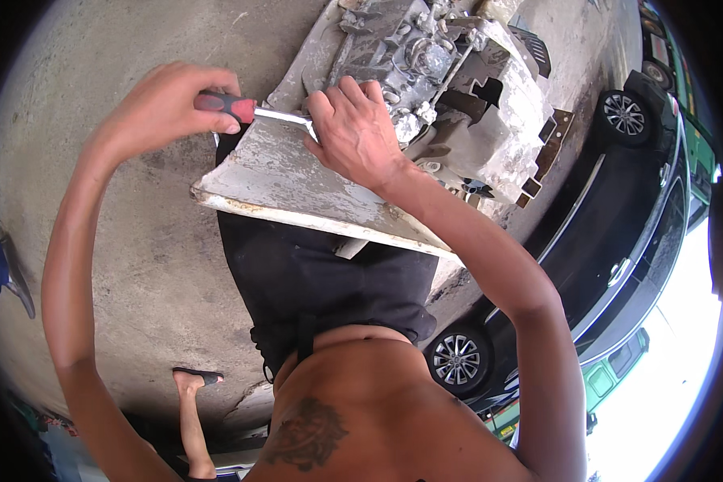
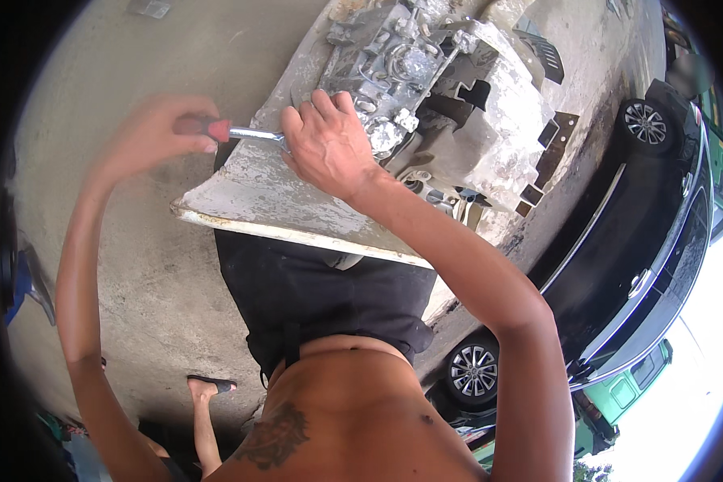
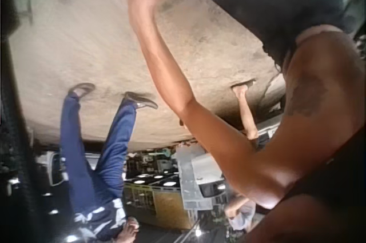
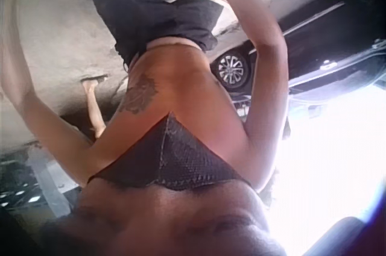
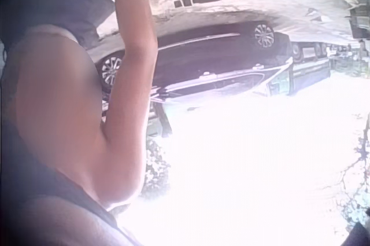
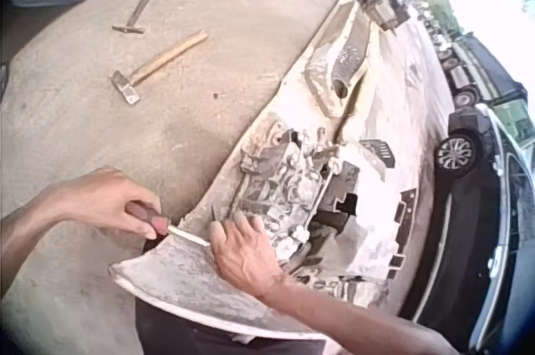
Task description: The person uses a ratchet and hammer to loosen and remove bolts from a dirty mechanical assembly placed on a metal sheet. They repeatedly tighten and loosen fasteners, occasionally tapping the assembly with a hammer to free stuck components.
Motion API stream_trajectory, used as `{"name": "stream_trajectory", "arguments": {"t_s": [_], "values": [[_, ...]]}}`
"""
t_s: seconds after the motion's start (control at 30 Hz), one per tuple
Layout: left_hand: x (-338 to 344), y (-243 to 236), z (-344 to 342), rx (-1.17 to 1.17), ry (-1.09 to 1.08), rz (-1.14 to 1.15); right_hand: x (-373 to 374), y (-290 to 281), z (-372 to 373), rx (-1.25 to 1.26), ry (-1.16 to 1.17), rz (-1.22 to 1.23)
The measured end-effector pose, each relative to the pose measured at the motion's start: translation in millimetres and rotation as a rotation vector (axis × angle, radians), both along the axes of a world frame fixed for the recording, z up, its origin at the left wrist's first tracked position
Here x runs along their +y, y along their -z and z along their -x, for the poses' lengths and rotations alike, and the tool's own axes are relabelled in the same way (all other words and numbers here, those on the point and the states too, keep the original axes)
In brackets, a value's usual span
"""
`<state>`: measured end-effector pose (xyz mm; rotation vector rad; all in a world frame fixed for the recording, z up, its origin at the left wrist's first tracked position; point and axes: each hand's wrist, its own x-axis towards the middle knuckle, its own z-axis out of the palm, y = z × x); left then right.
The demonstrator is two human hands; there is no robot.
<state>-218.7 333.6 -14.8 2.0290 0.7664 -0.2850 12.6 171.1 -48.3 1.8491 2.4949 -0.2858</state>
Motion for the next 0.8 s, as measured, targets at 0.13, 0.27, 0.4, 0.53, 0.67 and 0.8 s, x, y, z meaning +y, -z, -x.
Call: {"name": "stream_trajectory", "arguments": {"t_s": [0.13,0.27,0.4,0.53,0.67,0.8], "values": [[55.5,-1.7,-85.7,-0.327,0.185,-0.345,-8.2,-0.2,5.1,0.108,0.247,-0.021],[62.7,-10.9,-138.2,-0.474,0.459,-0.643,-14.4,-5.2,3.6,-0.007,0.264,-0.057],[44.4,-15.4,-99.3,-0.209,0.257,-0.554,-23.0,-0.7,-24.8,-0.049,0.118,-0.076],[-6.9,-26.1,-31.6,0.334,0.253,-0.047,-17.8,-1.3,-28.9,-0.010,-0.139,-0.128],[4.3,-20.8,-12.9,0.159,0.158,-0.102,-19.7,-5.2,-21.8,-0.092,-0.057,-0.074],[35.9,-35.0,-99.8,-0.175,0.347,-0.642,-33.7,-0.8,-16.3,-0.030,0.169,-0.084]]}}
